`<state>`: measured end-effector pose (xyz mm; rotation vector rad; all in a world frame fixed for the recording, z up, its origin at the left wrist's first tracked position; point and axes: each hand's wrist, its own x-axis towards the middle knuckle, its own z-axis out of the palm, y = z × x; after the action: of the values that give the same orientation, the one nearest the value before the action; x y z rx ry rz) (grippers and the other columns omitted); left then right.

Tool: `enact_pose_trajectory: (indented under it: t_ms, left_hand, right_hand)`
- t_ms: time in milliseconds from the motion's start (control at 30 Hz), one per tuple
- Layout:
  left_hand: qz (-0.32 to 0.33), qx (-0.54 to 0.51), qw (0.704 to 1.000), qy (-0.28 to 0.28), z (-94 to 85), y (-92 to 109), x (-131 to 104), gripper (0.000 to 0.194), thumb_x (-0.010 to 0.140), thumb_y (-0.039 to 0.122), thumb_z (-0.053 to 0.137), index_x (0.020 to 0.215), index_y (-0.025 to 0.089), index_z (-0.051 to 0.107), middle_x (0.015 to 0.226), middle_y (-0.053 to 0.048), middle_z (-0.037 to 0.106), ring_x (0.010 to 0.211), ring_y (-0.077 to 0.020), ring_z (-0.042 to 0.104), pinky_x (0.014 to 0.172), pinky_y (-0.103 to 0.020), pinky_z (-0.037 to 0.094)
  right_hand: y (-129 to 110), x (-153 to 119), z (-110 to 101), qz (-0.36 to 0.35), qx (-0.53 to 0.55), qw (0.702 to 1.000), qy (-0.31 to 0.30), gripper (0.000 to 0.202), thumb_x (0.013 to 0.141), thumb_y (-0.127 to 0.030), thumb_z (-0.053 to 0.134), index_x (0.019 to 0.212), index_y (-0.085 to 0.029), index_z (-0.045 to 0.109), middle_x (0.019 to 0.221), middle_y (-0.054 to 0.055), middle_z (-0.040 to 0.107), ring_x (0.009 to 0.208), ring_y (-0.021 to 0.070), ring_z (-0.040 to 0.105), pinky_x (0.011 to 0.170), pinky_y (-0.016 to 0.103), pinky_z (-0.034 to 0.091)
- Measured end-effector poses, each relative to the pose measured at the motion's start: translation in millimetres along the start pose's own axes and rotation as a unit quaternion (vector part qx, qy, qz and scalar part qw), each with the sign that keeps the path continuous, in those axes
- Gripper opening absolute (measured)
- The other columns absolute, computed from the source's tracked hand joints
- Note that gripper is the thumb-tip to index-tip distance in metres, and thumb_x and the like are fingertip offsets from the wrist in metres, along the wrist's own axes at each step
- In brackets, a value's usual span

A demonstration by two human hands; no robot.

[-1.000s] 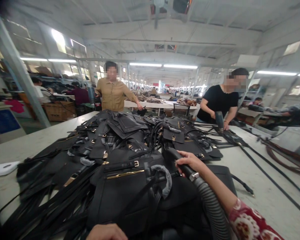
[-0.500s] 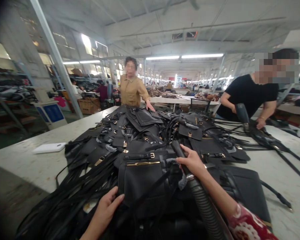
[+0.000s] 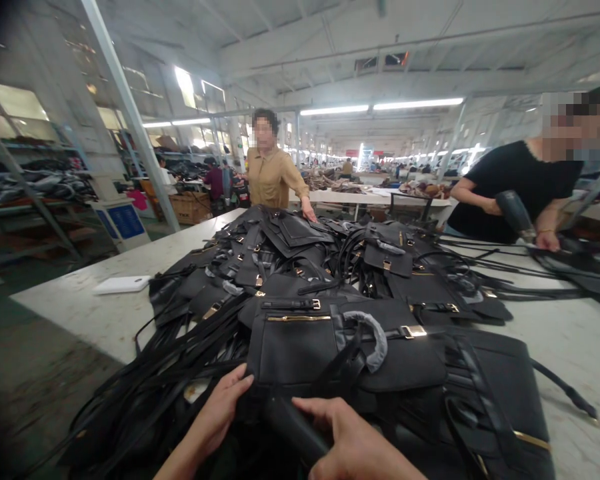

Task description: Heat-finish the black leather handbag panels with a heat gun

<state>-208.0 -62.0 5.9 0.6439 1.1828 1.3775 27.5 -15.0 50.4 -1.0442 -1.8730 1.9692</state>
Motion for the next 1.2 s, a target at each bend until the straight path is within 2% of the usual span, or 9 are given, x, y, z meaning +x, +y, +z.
enact_pose_trajectory:
  t_ms: [67,233,367,500,633,833,933,1033,1200]
  left_hand:
    - [-0.029,-0.040,0.999,-0.016,1.2,-4.9,-1.7,0.036,0.068,0.024,0.061,0.102,0.013,0.060,0.093,-0.010,0.067,0.089,-0.0251,0.059,0.077,-0.034,0.044]
    - [-0.065,-0.104,0.992,-0.016,1.5,-11.8,-2.4,0.030,0.069,0.022,0.060,0.099,0.016,0.061,0.088,-0.007,0.068,0.080,-0.0224,0.062,0.069,-0.031,0.047]
    - [-0.092,-0.120,0.988,-0.012,1.6,-7.6,-3.8,0.029,0.070,0.017,0.056,0.099,0.016,0.061,0.086,-0.006,0.069,0.078,-0.0214,0.063,0.069,-0.031,0.047]
    - [-0.104,-0.103,0.989,-0.013,1.2,-3.8,-5.8,0.034,0.070,0.018,0.057,0.105,0.016,0.057,0.085,-0.007,0.069,0.073,-0.0212,0.064,0.065,-0.031,0.048]
    - [-0.090,-0.098,0.991,-0.016,-2.7,-12.1,-7.1,0.033,0.070,0.021,0.058,0.103,0.015,0.056,0.078,-0.006,0.068,0.057,-0.0164,0.062,0.056,-0.027,0.047]
    - [-0.120,-0.131,0.984,0.018,-3.4,-29.5,-10.2,0.016,0.070,0.020,0.058,0.085,0.016,0.058,0.055,0.001,0.061,0.046,-0.0133,0.056,0.047,-0.024,0.044]
    - [-0.132,-0.141,0.981,0.026,-5.1,-29.3,-10.5,0.016,0.070,0.021,0.057,0.085,0.017,0.057,0.063,0.000,0.064,0.056,-0.0170,0.061,0.058,-0.032,0.048]
    - [-0.138,-0.125,0.982,0.011,-8.0,-25.8,-10.8,0.021,0.072,0.019,0.054,0.092,0.016,0.056,0.073,-0.005,0.067,0.064,-0.0213,0.063,0.065,-0.042,0.049]
    - [-0.128,-0.127,0.984,0.005,-5.8,-22.6,-11.3,0.018,0.072,0.016,0.053,0.090,0.015,0.055,0.071,-0.005,0.067,0.060,-0.0191,0.062,0.059,-0.036,0.049]
  right_hand:
    - [5.4,4.9,4.4,-0.014,-0.006,1.000,-0.007,0.080,0.041,0.000,0.066,0.117,-0.020,0.052,0.102,0.000,0.059,0.087,0.0186,0.055,0.072,0.023,0.045]
    - [-5.2,15.8,18.5,-0.007,0.065,0.997,-0.032,0.086,0.044,-0.004,0.066,0.124,-0.026,0.043,0.096,-0.001,0.059,0.052,0.0093,0.054,0.042,0.018,0.043]
    - [-10.7,7.5,8.9,-0.035,0.106,0.993,0.021,0.085,0.053,-0.005,0.060,0.130,-0.028,0.033,0.082,-0.004,0.059,0.039,0.0058,0.048,0.034,0.017,0.040]
    - [-0.7,-13.5,2.5,-0.045,0.051,0.998,0.018,0.083,0.051,-0.007,0.067,0.127,-0.026,0.039,0.102,0.001,0.061,0.073,0.0174,0.062,0.061,0.025,0.051]
    - [7.9,-17.5,23.7,-0.073,0.039,0.996,-0.043,0.076,0.047,-0.018,0.076,0.118,-0.021,0.052,0.124,0.004,0.051,0.117,0.0282,0.040,0.100,0.036,0.027]
    - [0.6,-5.2,47.5,-0.088,0.050,0.995,-0.022,0.079,0.047,-0.009,0.072,0.122,-0.020,0.048,0.126,0.004,0.049,0.116,0.0252,0.041,0.099,0.030,0.028]
    - [-5.8,-6.3,41.5,-0.074,0.068,0.995,0.005,0.081,0.050,-0.001,0.061,0.125,-0.023,0.043,0.111,0.002,0.060,0.092,0.0211,0.058,0.076,0.025,0.045]
    - [-8.2,-14.9,29.7,-0.037,0.080,0.996,0.023,0.083,0.053,-0.004,0.057,0.130,-0.026,0.035,0.094,0.000,0.065,0.064,0.0161,0.061,0.055,0.023,0.047]
    - [0.0,-25.9,27.5,-0.071,0.033,0.997,0.000,0.068,0.054,-0.023,0.071,0.119,-0.025,0.052,0.112,0.003,0.059,0.106,0.0258,0.050,0.092,0.032,0.036]
